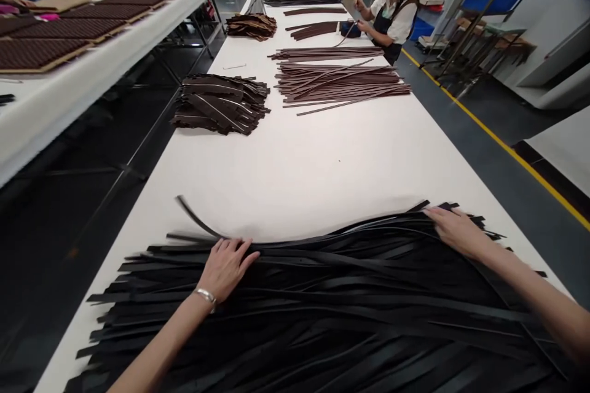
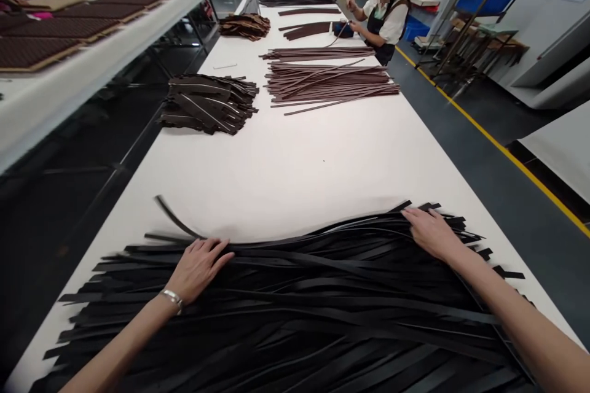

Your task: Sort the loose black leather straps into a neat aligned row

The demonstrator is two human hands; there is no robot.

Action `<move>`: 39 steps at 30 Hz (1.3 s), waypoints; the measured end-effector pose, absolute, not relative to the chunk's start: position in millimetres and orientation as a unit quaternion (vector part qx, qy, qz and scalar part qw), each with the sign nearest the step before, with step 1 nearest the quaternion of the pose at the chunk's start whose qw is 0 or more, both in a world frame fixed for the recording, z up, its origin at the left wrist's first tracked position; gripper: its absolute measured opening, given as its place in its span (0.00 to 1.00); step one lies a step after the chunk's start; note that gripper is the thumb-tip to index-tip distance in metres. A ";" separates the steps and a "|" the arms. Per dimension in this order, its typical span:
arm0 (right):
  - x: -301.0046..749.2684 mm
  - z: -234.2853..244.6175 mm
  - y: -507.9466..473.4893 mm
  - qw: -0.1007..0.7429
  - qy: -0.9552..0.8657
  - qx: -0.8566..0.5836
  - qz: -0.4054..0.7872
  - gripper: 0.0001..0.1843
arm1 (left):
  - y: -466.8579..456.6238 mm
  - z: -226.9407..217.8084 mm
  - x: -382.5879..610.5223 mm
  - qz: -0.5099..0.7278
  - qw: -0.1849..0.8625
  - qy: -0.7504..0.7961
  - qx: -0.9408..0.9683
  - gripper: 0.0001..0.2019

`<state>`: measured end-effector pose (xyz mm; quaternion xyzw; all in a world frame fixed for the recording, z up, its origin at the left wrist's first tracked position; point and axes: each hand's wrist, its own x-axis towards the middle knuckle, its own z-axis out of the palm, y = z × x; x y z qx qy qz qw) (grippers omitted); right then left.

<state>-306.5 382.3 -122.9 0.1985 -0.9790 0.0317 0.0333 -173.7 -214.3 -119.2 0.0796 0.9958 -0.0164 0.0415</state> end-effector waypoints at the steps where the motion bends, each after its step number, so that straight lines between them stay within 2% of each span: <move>1: -307.4 -124.5 361.8 0.024 -0.977 0.209 0.042 0.26 | -212.5 -121.2 -175.3 -0.020 0.048 0.996 0.068 0.27; 3: -298.9 -130.8 317.7 -0.032 -0.971 0.232 0.052 0.30 | -208.6 -127.8 -175.4 -0.019 0.068 0.996 0.045 0.29; 5: -278.6 -140.9 289.3 -0.049 -0.968 0.239 0.050 0.30 | -208.8 -132.8 -163.5 -0.006 0.087 0.996 0.038 0.30; 9: -246.5 -160.0 295.3 -0.041 -0.961 0.269 0.042 0.29 | -216.7 -131.2 -124.6 0.037 0.099 0.992 0.067 0.30; 14: -262.8 -171.0 303.1 -0.042 -0.986 0.160 0.002 0.34 | -208.6 -136.5 -125.0 0.002 0.098 0.995 -0.009 0.31; 18: -252.0 -176.8 314.2 -0.036 -0.982 0.184 0.027 0.37 | -210.2 -135.1 -107.2 0.030 0.078 0.996 0.016 0.31; 22: -241.5 -164.2 319.3 -0.046 -0.975 0.194 0.096 0.34 | -211.4 -111.4 -104.3 0.076 0.097 0.992 -0.007 0.24; 25: -262.8 -141.8 273.9 -0.005 -0.965 0.224 0.138 0.32 | -187.5 -98.6 -153.5 0.093 0.054 0.994 -0.004 0.18; 27: -284.2 -130.0 233.7 0.026 -0.949 0.284 0.134 0.30 | -166.4 -101.0 -194.7 0.079 0.021 0.996 0.036 0.17; 30: -307.6 -129.3 209.4 0.006 -0.937 0.337 0.097 0.22 | -151.3 -115.0 -226.1 0.047 0.027 0.998 0.042 0.16; 33: -306.9 -148.2 247.8 -0.050 -0.935 0.336 0.098 0.23 | -166.0 -122.2 -205.6 0.036 0.056 0.998 0.003 0.18; 36: -296.9 -165.5 298.6 -0.085 -0.937 0.289 0.175 0.21 | -186.8 -113.7 -171.0 0.051 0.084 0.995 -0.010 0.16; 39: -297.0 -159.8 298.9 -0.049 -0.950 0.226 0.212 0.22 | -190.2 -99.2 -164.5 0.122 0.083 0.989 -0.002 0.16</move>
